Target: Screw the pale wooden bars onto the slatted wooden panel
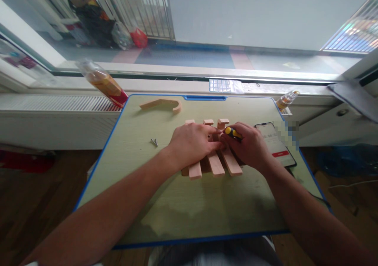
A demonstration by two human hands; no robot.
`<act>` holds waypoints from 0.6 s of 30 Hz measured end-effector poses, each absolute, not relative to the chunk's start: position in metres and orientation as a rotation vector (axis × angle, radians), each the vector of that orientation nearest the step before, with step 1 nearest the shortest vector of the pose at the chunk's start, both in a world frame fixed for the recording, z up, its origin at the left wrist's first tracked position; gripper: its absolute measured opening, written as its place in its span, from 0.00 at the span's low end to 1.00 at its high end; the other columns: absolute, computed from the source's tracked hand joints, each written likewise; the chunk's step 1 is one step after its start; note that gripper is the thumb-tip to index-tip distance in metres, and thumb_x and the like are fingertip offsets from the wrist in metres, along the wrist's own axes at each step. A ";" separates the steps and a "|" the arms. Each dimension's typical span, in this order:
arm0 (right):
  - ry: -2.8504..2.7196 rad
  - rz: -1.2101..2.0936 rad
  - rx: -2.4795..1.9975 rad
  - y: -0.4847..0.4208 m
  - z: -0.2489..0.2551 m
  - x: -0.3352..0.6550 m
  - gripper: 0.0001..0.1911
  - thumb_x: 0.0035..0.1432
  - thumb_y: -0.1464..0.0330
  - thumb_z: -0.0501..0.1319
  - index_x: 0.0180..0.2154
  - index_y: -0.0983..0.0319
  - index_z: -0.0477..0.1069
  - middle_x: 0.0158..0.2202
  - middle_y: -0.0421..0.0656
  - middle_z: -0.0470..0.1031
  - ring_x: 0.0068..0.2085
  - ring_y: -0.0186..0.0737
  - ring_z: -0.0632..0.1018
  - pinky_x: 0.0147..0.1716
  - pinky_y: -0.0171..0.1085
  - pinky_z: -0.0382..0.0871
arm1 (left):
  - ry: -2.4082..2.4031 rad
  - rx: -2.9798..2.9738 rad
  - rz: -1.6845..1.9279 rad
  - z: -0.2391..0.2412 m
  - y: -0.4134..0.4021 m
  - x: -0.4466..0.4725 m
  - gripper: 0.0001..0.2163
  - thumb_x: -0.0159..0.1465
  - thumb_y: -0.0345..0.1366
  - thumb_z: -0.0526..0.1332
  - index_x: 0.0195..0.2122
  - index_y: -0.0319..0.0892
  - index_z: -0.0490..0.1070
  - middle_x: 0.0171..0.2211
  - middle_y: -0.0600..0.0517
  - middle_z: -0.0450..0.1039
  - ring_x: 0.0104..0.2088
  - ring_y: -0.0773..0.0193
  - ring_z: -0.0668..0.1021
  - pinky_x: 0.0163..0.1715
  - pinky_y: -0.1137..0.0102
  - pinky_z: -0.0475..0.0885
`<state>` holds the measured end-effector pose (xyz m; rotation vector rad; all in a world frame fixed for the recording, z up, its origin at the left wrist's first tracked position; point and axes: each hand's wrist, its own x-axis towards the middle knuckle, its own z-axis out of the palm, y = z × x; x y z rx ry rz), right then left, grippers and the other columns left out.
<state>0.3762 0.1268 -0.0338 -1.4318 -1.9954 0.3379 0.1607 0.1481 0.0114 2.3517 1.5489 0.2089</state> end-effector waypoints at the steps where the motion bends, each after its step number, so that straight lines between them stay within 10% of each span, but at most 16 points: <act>1: -1.988 0.341 -1.439 0.127 -0.034 0.376 0.07 0.66 0.63 0.67 0.41 0.59 0.81 0.39 0.46 0.84 0.36 0.44 0.79 0.37 0.40 0.68 | 1.547 2.354 0.212 0.011 0.148 0.161 0.20 0.64 0.62 0.66 0.54 0.67 0.84 0.41 0.52 0.88 0.46 0.46 0.86 0.43 0.60 0.77; 18: -2.075 0.188 -1.485 0.127 -0.040 0.373 0.07 0.65 0.62 0.65 0.36 0.57 0.74 0.37 0.47 0.83 0.35 0.46 0.79 0.33 0.39 0.62 | 1.555 2.358 0.191 0.011 0.149 0.161 0.19 0.65 0.62 0.65 0.54 0.68 0.84 0.41 0.52 0.88 0.45 0.46 0.86 0.43 0.61 0.77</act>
